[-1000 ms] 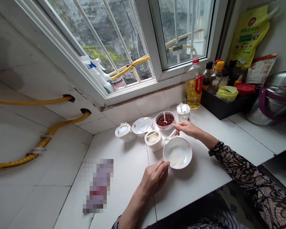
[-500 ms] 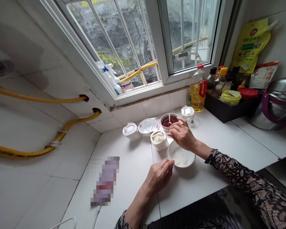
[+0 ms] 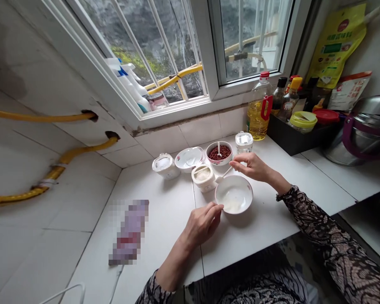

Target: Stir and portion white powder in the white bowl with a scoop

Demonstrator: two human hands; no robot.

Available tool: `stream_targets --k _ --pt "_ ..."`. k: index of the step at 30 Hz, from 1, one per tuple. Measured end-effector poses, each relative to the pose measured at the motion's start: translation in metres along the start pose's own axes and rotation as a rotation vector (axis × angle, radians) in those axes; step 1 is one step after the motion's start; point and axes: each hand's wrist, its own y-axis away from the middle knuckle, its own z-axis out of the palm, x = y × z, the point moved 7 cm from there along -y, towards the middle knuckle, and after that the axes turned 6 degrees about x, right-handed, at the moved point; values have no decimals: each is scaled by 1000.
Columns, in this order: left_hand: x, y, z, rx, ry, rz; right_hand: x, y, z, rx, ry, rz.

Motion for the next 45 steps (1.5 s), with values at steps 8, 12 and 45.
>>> stream_targets --k 8,12,45 --pt "0 -1 0 -6 8 -7 -8 13 41 -325 238 -73" --pt "0 -2 0 0 -3 -1 -10 15 45 -334 159 -52" --pt "1 -4 -1 10 -14 6 19 15 39 -256 -159 285"
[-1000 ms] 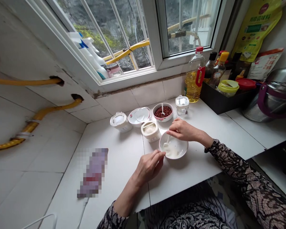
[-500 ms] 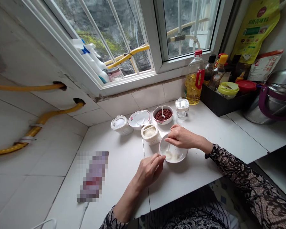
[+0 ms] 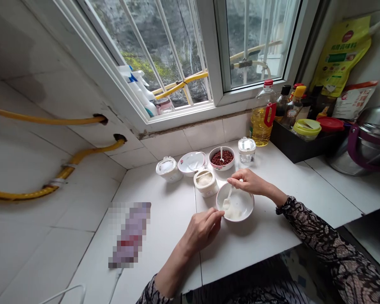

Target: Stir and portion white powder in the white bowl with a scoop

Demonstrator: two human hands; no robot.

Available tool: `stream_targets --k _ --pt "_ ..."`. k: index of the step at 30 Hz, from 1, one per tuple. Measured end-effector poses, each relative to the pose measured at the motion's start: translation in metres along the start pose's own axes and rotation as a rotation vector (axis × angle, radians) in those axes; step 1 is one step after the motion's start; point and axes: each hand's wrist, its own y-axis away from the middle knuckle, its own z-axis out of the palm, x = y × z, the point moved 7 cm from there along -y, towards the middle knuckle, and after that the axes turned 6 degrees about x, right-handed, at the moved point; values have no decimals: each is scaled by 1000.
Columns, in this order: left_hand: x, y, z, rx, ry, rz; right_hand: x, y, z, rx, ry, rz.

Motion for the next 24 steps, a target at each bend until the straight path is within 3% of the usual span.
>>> stream_targets --k 11,17,24 --pt "0 1 0 -15 20 -4 -1 -1 -9 41 -164 59" --pt "1 1 0 -12 5 8 13 -1 -6 -52 -221 172" --pt "1 0 -1 3 -22 14 19 -1 -8 -149 -292 185"
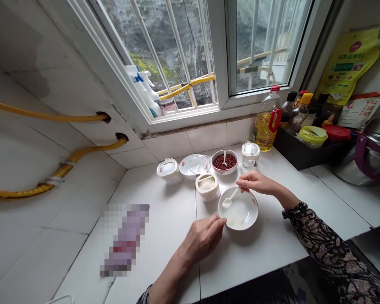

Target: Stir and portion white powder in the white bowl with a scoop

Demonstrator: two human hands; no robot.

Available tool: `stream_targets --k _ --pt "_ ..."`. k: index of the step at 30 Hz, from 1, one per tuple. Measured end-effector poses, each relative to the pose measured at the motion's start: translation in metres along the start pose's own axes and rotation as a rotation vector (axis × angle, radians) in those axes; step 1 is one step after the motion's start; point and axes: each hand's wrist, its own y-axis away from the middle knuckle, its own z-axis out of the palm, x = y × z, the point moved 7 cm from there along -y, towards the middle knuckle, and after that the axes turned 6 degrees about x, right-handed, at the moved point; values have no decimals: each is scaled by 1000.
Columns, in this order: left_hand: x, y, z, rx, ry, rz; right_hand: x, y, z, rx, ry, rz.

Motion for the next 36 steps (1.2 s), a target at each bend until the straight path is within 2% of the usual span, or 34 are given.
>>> stream_targets --k 15,18,22,25,27,29,31,33,36 --pt "0 1 2 7 -10 6 4 -2 -12 39 -85 50" --pt "-1 2 3 -1 -15 4 7 -6 -16 123 -136 48" --pt "-1 3 5 -11 -24 7 -3 -12 -19 361 -118 -43" --pt "-1 2 5 -15 -26 12 -27 -10 -12 538 101 -221" --pt "-1 2 5 -10 -28 9 -48 -4 -1 631 389 -394" --pt "0 1 4 -1 -31 7 -64 0 20 597 675 -560" --pt "1 0 4 7 -34 10 -70 2 36 536 866 -649" --pt "1 -1 3 8 -36 17 -72 5 40 532 946 -684" --pt "1 -1 3 3 -39 23 -79 13 30 617 908 -728"
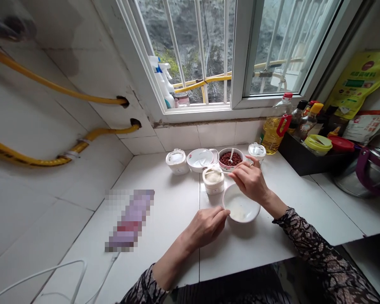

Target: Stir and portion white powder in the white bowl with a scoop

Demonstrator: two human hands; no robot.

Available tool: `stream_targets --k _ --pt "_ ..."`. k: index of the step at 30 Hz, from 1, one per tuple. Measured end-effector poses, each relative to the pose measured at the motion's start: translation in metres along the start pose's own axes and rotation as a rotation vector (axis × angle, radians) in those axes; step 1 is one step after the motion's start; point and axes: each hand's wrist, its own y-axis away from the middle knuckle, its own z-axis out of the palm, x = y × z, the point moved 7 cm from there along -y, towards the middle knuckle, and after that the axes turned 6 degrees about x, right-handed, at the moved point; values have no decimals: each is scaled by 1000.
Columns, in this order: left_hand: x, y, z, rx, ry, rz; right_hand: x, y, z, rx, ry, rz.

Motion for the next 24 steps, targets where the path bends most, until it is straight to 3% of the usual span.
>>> stream_targets --k 2,4,7,10,13,16,20,24 --pt "-1 1 0 -3 2 -3 9 -2 -14 63 -76 47" --pt "-1 2 0 -2 16 -9 20 -2 -23 48 -200 130" --pt "-2 3 -1 1 33 -20 28 4 -18 -194 -320 188" --pt "-3 3 -1 -3 29 -22 28 14 -7 -412 -209 147" --pt "-3 3 -2 3 25 -17 26 23 2 -514 -111 129" --pt "-2 3 -2 4 23 -18 20 29 11 -600 -182 135" --pt "-2 3 -3 1 23 -22 15 34 18 -655 -326 162" --pt "-2 2 -3 0 25 -21 22 34 19 -620 -380 242"
